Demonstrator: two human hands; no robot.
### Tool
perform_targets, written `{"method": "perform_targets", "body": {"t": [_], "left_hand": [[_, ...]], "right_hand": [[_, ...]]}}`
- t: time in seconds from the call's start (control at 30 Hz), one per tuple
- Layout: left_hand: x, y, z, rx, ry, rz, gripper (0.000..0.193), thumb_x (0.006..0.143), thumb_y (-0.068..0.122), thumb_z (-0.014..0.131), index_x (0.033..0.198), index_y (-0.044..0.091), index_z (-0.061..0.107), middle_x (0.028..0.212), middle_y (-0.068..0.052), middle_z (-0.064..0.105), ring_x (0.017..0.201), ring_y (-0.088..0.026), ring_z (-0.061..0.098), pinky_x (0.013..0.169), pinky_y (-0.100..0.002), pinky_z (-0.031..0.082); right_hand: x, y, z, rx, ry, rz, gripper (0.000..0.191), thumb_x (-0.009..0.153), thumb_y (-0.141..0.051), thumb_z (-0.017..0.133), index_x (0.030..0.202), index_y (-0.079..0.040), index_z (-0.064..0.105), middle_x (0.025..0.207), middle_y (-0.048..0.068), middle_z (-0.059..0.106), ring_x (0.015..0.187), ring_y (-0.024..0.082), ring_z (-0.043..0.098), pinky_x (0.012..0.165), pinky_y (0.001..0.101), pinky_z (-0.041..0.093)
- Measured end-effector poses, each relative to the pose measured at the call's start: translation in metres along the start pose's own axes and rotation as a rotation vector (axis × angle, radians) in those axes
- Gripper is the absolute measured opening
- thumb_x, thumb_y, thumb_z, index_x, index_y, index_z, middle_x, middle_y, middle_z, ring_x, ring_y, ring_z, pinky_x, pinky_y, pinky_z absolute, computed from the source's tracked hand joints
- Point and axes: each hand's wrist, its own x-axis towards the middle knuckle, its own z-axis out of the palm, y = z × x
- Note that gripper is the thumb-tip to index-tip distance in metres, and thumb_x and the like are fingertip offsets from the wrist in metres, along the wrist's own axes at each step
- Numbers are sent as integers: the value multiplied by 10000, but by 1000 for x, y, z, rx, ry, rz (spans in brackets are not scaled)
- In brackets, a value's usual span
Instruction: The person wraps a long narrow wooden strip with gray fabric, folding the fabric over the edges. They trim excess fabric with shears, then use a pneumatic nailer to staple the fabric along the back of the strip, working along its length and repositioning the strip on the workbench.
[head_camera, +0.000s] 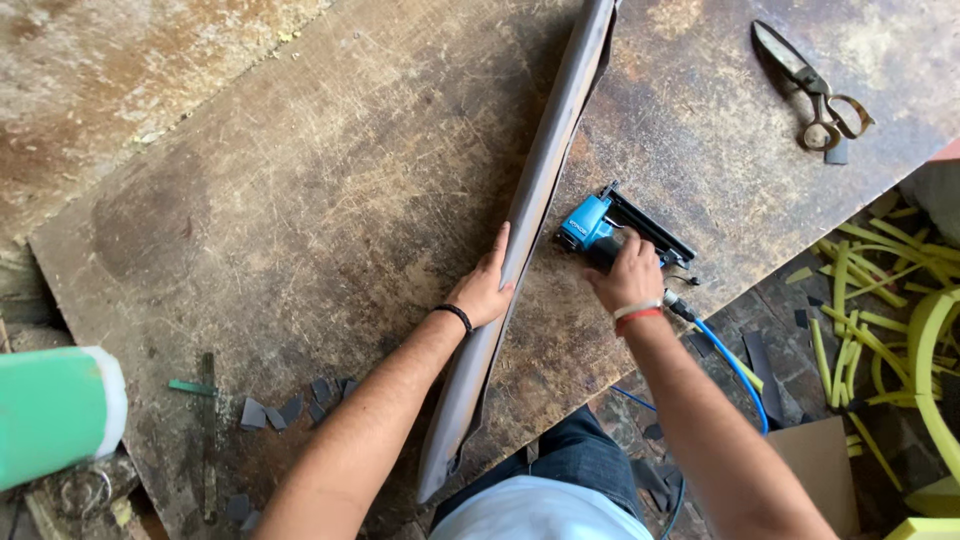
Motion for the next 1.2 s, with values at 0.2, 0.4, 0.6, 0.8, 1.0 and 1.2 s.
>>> {"method": "perform_targets", "body": {"t": [0.2,0.4,0.6,0.8,1.0,1.2], "left_hand": [[1,-1,-3,-9,-35,-20,1032,936,155,597,1596,344,-174,1634,-231,304,1385,-400,498,1142,-464,428],[1,7,-8,7,-93,-70,1032,961,154,582,1568,365,-224,1682,-207,192,1417,-387,464,1129,-480,433],[-3,14,-15,13,-139,-163,1017,969,168,571,1558,388,-228,1702,-193,152,1361,-382,540,1089,-466,512],[-4,15,-14,28,-132,-151,1052,968,139,587,1568,391,-239,1678,-212,227,1371,-380,538,1135,-485,467],[-2,12,-12,14,-150,-178,1186,917,106,688,1544,392,-277,1675,-201,240,1442,-361,443,1180,-510,378],[-4,15,-13,50,-133,-110,1304,860,106,786,1523,354,-309,1650,-227,254,1454,-371,409,1193,-512,345]], "right_hand": [[41,5,-1,159,-237,153,819,779,-164,816,1487,-68,416,1149,234,687,1044,392,671,907,463,541],[25,-6,-30,984,-459,403,202,822,-141,812,956,-45,693,747,73,672,627,192,626,599,375,535],[18,-29,-40,1013,-549,360,145,833,-131,793,802,-36,688,631,42,635,493,134,599,485,320,531],[-9,-29,-40,965,-592,259,155,825,-142,805,788,-34,700,569,28,610,444,128,568,447,311,472],[-36,-36,-42,958,-643,201,134,811,-133,799,761,-60,699,537,20,595,414,125,540,419,316,419],[-46,-37,-43,873,-663,231,192,840,-165,820,744,-53,698,548,1,599,442,112,562,437,299,446]]}}
